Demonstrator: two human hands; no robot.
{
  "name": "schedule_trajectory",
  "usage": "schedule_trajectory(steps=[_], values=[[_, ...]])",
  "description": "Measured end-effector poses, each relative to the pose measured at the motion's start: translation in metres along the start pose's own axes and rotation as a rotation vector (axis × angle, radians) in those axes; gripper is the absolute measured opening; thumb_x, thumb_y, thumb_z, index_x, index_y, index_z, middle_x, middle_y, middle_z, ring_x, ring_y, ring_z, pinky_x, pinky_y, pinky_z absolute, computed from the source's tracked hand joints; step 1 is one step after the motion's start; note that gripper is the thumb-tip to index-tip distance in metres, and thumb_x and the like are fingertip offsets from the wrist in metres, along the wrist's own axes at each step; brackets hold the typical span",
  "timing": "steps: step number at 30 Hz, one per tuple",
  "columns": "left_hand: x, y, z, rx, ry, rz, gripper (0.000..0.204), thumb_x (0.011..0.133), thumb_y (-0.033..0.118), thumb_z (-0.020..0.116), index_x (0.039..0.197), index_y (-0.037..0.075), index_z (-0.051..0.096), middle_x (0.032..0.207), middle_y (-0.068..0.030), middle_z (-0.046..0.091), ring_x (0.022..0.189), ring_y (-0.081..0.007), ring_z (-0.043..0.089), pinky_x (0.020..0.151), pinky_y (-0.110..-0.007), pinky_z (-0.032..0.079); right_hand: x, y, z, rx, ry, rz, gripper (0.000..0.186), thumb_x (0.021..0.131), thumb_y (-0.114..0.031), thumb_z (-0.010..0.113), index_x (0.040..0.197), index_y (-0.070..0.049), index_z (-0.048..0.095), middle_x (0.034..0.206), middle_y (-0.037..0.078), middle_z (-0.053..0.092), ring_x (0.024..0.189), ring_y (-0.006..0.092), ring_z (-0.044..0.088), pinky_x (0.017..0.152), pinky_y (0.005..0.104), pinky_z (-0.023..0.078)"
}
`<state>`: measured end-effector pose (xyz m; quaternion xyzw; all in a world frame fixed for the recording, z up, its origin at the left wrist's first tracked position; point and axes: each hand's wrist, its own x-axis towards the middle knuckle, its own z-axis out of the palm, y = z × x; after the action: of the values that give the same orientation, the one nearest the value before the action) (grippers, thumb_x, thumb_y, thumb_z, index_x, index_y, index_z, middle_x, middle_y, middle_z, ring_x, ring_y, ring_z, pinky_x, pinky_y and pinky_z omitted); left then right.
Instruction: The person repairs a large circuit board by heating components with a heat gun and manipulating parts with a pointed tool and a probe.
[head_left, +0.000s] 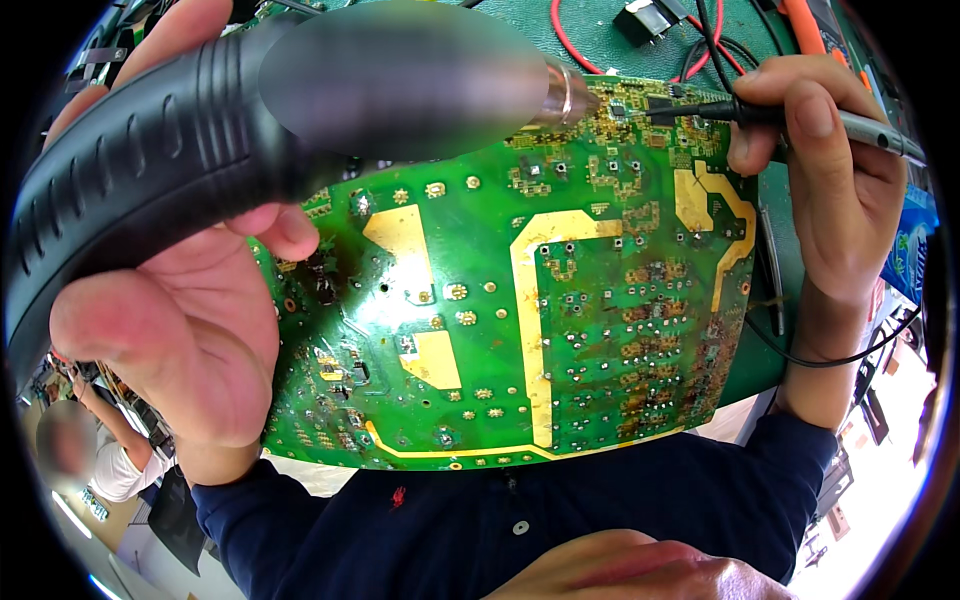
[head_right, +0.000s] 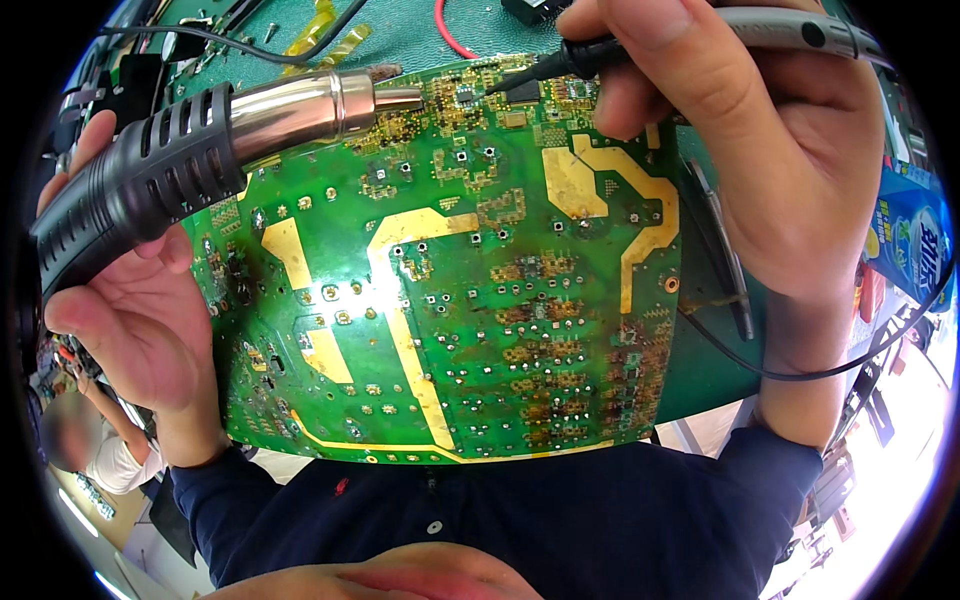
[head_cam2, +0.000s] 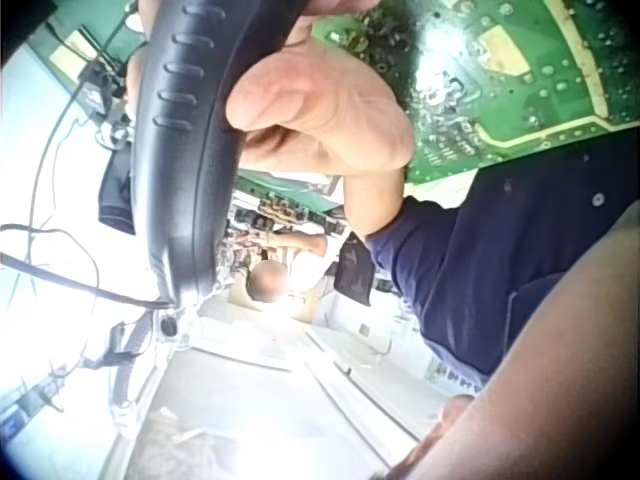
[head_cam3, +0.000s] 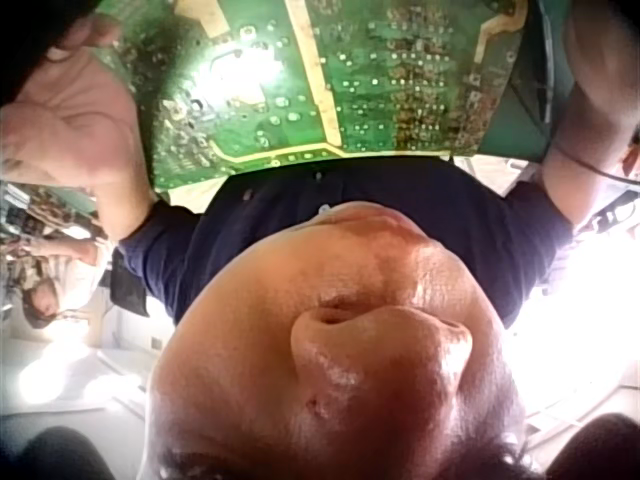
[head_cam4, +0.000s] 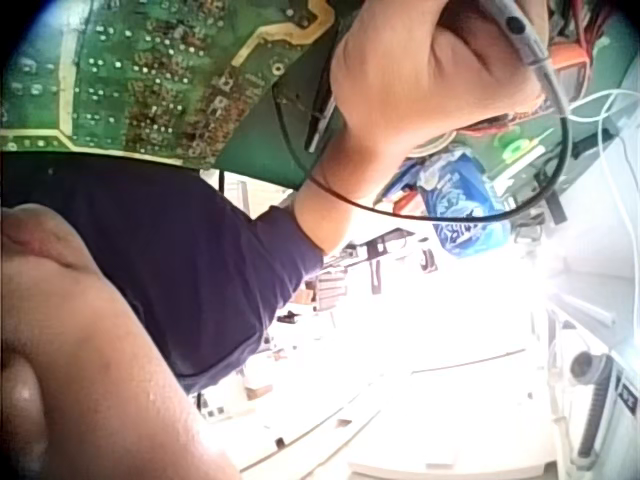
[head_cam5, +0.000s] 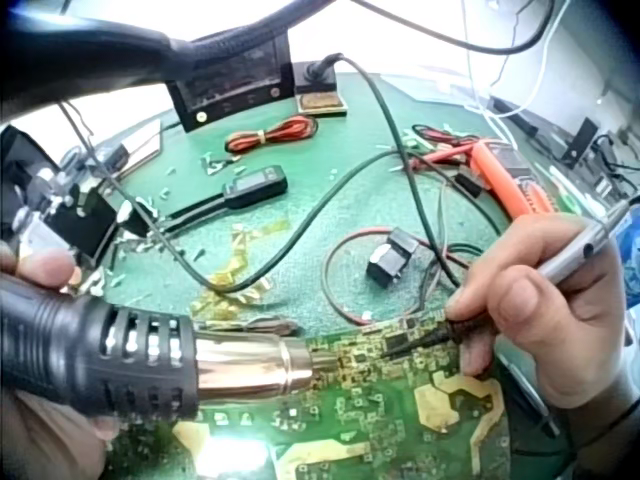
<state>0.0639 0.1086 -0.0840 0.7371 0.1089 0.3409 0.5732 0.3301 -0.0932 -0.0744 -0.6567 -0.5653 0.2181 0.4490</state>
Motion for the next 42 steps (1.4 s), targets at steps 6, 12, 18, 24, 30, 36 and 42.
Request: schedule_trajectory(steps=[6,12,18,24,30,36,42], values=[[0.002,-0.001,0.0,-0.025,-0.006,0.01,0.065,0.092,0.052,0.039,0.136,0.005,0.03,0.14,-0.0271,0.029,0.103,-0.016,0.055,0.071,-0.02,0.046,-0.004,0.006,-0.011,0.016,0.03,0.045,0.03,0.097,-0.02,0.042,0.098,0.006,0.058,0.08,0.008,0.056,0.067,0.0102,0.053,0.064,0.0226,0.041],[0.001,-0.001,0.004,-0.001,0.004,0.022,0.065,0.092,0.053,0.038,0.136,0.005,0.03,0.139,-0.0276,0.029,0.102,-0.0156,0.055,0.072,-0.021,0.045,-0.001,0.007,-0.013,-0.001,-0.058,0.009,0.028,0.095,-0.018,0.045,0.099,0.006,0.058,0.082,0.008,0.056,0.07,0.0104,0.053,0.064,0.0236,0.041],[0.0,-0.002,0.0,-0.061,-0.014,0.021,0.064,0.092,0.051,0.038,0.135,0.005,0.031,0.138,-0.029,0.03,0.097,-0.0142,0.056,0.071,-0.021,0.045,0.004,0.004,-0.014,-0.079,-0.05,0.046,0.024,0.085,-0.015,0.055,0.103,0.002,0.057,0.084,0.006,0.051,0.075,0.0114,0.048,0.069,0.0212,0.041],[0.003,-0.003,0.003,-0.076,-0.036,0.033,0.06,0.094,0.048,0.037,0.135,0.005,0.033,0.138,-0.0304,0.03,0.093,-0.0125,0.056,0.071,-0.022,0.045,0.004,0.014,-0.028,0.027,-0.144,0.052,0.016,0.079,-0.007,0.06,0.093,0.0,0.054,0.089,0.008,0.049,0.084,0.0121,0.048,0.07,0.0193,0.047],[0.004,-0.006,-0.001,-0.206,-0.063,0.035,0.058,0.095,0.046,0.035,0.135,0.004,0.036,0.139,-0.029,0.029,0.092,-0.0112,0.053,0.073,-0.023,0.042,-0.004,0.029,-0.049,-0.046,-0.127,0.126,0.019,0.081,-0.009,0.063,0.096,-0.001,0.058,0.097,0.009,0.054,0.092,0.0151,0.054,0.079,0.024,0.049],[0.007,-0.004,-0.001,-0.228,-0.111,-0.019,0.056,0.097,0.041,0.032,0.132,-0.002,0.038,0.139,-0.0281,0.03,0.093,-0.0121,0.053,0.076,-0.023,0.041,0.017,0.049,-0.02,0.222,-0.02,-0.371,0.014,0.076,-0.011,0.072,0.079,-0.001,0.063,0.069,0.006,0.059,0.066,0.0141,0.053,0.06,0.0242,0.041],[0.004,-0.006,0.003,-0.329,0.127,-0.048,0.043,0.099,0.028,0.03,0.13,-0.001,0.041,0.124,-0.0205,0.05,0.095,-0.0168,0.054,0.083,-0.03,0.04,0.019,0.049,-0.022,0.254,-0.088,-0.353,0.022,0.063,-0.007,0.08,0.078,-0.002,0.065,0.073,0.007,0.061,0.074,0.0176,0.05,0.067,0.0269,0.038]])
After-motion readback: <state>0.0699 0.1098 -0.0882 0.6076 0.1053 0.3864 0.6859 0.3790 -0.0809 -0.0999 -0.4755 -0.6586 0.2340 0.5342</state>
